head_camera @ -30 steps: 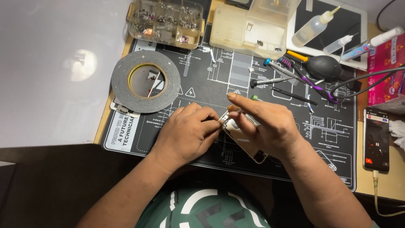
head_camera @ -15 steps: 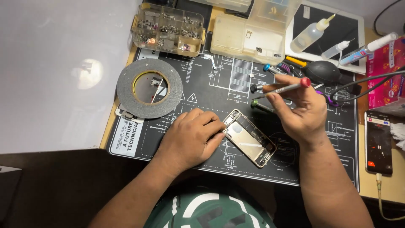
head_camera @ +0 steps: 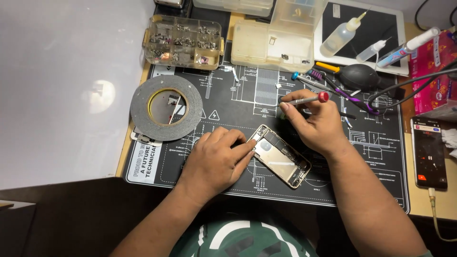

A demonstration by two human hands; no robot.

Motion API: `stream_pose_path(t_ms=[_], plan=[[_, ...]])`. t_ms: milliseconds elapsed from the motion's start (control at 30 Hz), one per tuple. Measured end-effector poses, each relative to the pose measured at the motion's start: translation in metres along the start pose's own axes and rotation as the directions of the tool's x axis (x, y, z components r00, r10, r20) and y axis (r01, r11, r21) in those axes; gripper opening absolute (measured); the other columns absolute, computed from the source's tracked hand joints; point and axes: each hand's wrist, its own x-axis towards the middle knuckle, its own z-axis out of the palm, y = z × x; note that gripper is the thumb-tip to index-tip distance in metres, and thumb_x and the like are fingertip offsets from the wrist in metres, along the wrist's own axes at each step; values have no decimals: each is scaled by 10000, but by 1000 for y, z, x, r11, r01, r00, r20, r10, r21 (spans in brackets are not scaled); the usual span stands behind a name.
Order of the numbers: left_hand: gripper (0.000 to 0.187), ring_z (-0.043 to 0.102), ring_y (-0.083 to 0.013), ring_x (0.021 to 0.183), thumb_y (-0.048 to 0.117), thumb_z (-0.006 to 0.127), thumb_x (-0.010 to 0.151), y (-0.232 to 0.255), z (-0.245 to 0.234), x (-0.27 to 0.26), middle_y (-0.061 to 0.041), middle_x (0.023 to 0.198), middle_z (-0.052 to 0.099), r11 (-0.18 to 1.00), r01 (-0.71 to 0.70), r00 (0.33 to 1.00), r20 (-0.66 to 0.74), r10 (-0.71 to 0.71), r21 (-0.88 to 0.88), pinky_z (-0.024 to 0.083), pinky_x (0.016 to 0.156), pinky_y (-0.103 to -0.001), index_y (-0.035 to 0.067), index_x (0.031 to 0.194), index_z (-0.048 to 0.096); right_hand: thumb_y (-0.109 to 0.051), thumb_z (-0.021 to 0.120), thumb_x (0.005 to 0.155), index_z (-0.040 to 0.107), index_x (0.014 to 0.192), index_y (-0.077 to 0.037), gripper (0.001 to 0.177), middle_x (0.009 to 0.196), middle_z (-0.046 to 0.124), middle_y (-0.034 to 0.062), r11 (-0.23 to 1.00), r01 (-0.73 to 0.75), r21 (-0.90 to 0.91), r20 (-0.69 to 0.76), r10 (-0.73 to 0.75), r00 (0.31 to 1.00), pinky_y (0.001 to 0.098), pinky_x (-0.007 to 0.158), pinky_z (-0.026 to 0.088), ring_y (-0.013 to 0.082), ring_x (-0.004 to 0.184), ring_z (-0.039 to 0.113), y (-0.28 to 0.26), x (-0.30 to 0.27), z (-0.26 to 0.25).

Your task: The person uses a precision screwdriver to remove screws from a disassembled smartphone placed on a work mat. They then place the screws into a compartmentalized parts organizer and continue to manipulate the phone's internal components.

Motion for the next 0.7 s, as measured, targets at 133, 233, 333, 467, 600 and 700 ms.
stream_pose_path(t_ms=[133, 233, 333, 467, 600, 700], plan=[[198, 677, -260, 897, 294, 617, 955, -2, 3, -2, -24, 895, 689, 1000, -14, 1000, -13, 14, 15, 516, 715, -368, 221, 1036, 782, -169, 683, 982, 760, 1102, -111, 154, 774, 705, 78, 991, -75, 114, -15, 77, 997, 318, 709, 516, 95, 730, 537, -17, 9, 10], [204, 675, -264, 894, 291, 620, 953, -2, 4, -4, -30, 898, 689, 1000, -7, 1000, -2, 7, 9, 513, 712, -366, 220, 1052, 784, -141, 682, 990, 754, 1122, -76, 164, 780, 699, 152, 993, -67, 97, 29, 64, 998, 345, 680, 508, 131, 719, 551, -19, 11, 11], [196, 670, -262, 875, 284, 616, 966, -2, 4, -3, -37, 892, 682, 998, -43, 998, -40, 45, 47, 502, 691, -359, 202, 1023, 785, -148, 675, 984, 751, 1110, -75, 164, 819, 705, 183, 998, -17, 62, 35, 14, 999, 372, 685, 524, 214, 698, 607, -18, 12, 12], [198, 670, -266, 868, 287, 618, 963, -3, 4, -3, -42, 888, 681, 999, -42, 998, -38, 43, 23, 498, 677, -363, 198, 1027, 784, -135, 670, 983, 752, 1098, -62, 159, 812, 709, 184, 996, -41, 78, 29, 39, 999, 376, 696, 527, 178, 727, 588, -19, 12, 11], [211, 672, -257, 862, 311, 616, 966, -3, 2, -1, -40, 882, 688, 1000, -6, 1000, -21, 5, -22, 500, 687, -358, 201, 982, 795, -154, 677, 987, 753, 1101, -74, 159, 827, 713, 171, 998, -49, 45, 36, 47, 998, 370, 696, 521, 187, 739, 617, -13, 10, 12], [223, 684, -259, 834, 315, 622, 961, -2, -1, -1, -54, 845, 695, 998, 8, 1000, -28, -10, -63, 513, 685, -356, 187, 984, 803, -151, 678, 980, 758, 1092, -79, 155, 802, 709, 173, 996, -59, 65, 46, 56, 997, 359, 636, 515, 169, 689, 570, -13, 7, 13]])
